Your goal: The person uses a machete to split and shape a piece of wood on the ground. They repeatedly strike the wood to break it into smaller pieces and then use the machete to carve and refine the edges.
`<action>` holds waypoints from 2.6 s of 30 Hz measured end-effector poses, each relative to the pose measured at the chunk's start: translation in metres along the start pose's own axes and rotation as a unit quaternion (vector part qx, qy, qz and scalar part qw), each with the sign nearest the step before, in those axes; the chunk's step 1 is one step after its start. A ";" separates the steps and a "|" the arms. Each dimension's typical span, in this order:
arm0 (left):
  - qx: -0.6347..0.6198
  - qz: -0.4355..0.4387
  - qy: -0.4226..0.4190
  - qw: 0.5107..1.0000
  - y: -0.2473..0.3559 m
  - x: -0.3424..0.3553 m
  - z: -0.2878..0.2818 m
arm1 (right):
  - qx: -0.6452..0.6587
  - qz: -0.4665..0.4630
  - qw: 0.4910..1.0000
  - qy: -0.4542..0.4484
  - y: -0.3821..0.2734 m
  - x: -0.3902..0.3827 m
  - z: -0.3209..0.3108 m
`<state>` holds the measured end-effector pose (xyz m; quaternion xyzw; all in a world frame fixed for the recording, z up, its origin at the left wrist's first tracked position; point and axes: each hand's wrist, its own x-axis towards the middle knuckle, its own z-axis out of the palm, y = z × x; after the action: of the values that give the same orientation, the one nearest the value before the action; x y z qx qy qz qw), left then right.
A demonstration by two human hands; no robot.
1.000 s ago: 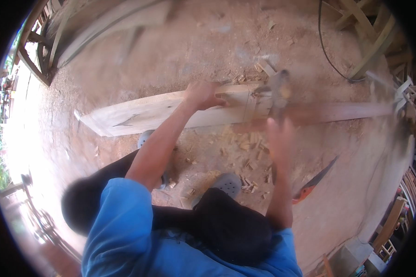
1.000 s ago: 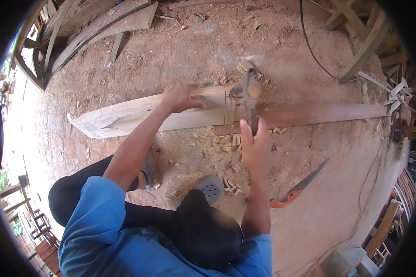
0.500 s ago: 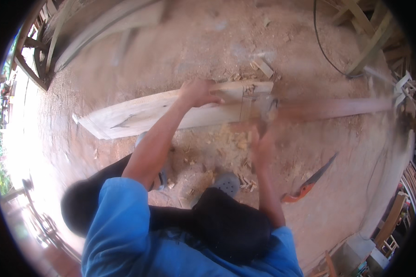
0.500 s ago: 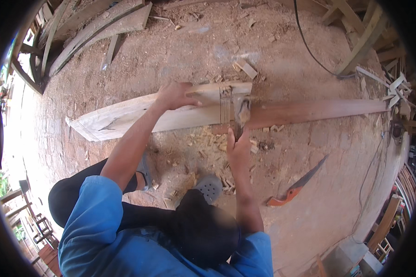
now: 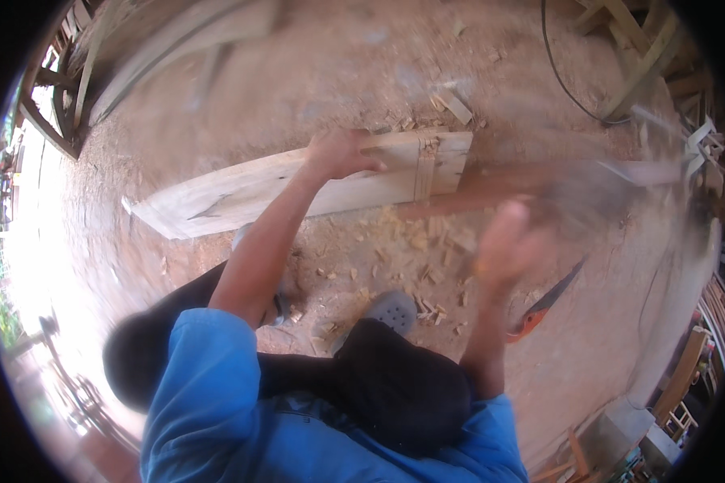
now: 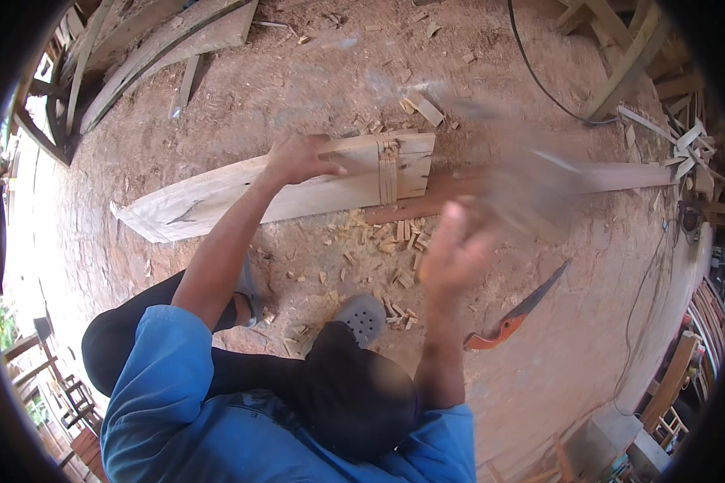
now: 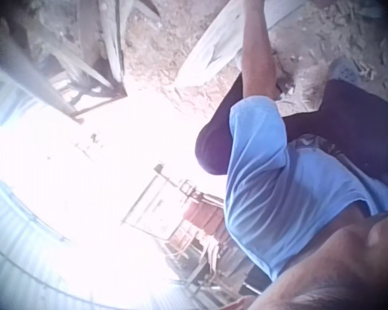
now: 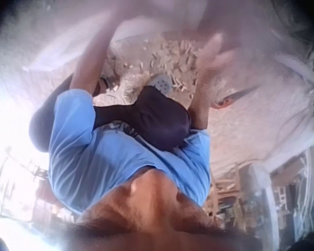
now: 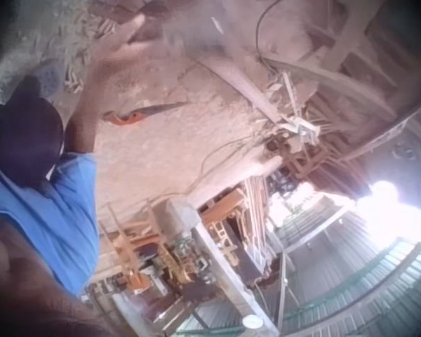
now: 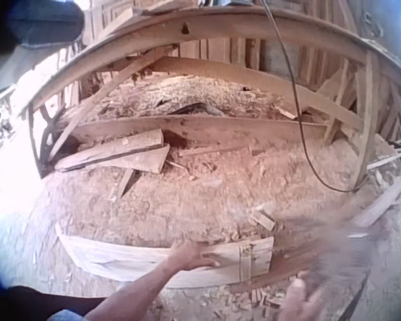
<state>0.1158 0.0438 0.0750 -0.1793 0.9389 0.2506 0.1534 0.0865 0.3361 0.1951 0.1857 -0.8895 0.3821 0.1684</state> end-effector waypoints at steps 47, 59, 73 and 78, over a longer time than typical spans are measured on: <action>0.004 0.001 0.008 1.000 -0.007 0.005 0.003 | 0.042 0.098 0.994 0.019 0.014 -0.001 0.013; 0.020 -0.011 0.016 1.000 0.000 -0.002 0.003 | 0.309 0.229 0.922 0.047 -0.008 0.030 -0.021; 0.018 -0.005 0.011 1.000 -0.002 0.001 0.003 | 0.122 0.256 0.959 -0.025 -0.001 0.025 -0.014; 0.006 -0.004 0.024 1.000 0.004 -0.005 -0.003 | -0.031 0.107 0.994 -0.016 0.007 0.010 0.011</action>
<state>0.1182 0.0473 0.0812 -0.1881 0.9431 0.2399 0.1328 0.0731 0.3303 0.1880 0.0898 -0.9182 0.3673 0.1180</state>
